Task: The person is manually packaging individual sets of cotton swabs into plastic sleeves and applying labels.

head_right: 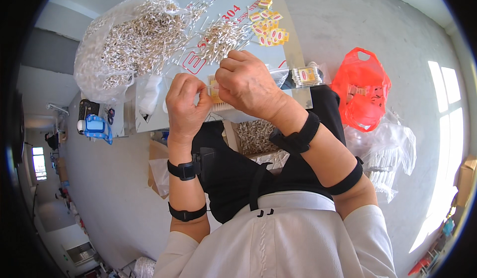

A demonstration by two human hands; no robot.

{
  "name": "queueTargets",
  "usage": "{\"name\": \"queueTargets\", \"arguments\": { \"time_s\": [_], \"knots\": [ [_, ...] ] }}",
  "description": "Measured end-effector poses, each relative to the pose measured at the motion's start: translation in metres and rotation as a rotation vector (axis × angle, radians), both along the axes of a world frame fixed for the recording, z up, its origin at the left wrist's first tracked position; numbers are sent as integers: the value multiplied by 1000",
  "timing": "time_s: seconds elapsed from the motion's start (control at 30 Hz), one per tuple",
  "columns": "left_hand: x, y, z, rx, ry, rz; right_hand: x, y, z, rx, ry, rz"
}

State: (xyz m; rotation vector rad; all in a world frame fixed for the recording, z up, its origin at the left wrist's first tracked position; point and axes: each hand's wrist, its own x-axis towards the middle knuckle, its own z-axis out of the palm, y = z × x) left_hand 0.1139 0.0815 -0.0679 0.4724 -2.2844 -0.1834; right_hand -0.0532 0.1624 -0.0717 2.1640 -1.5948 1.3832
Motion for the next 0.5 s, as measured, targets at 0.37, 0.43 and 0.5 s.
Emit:
{"name": "queueTargets", "arguments": {
  "time_s": [0.37, 0.43, 0.5],
  "knots": [
    [51, -7, 10, 143, 104, 176, -6, 5, -2, 57, -96, 7],
    [43, 0, 19, 289, 123, 110, -2, 4, -3, 44, -103, 16],
    [30, 5, 14, 333, 100, 35, 3, 3, -2, 29, -110, 28]
  ]
}}
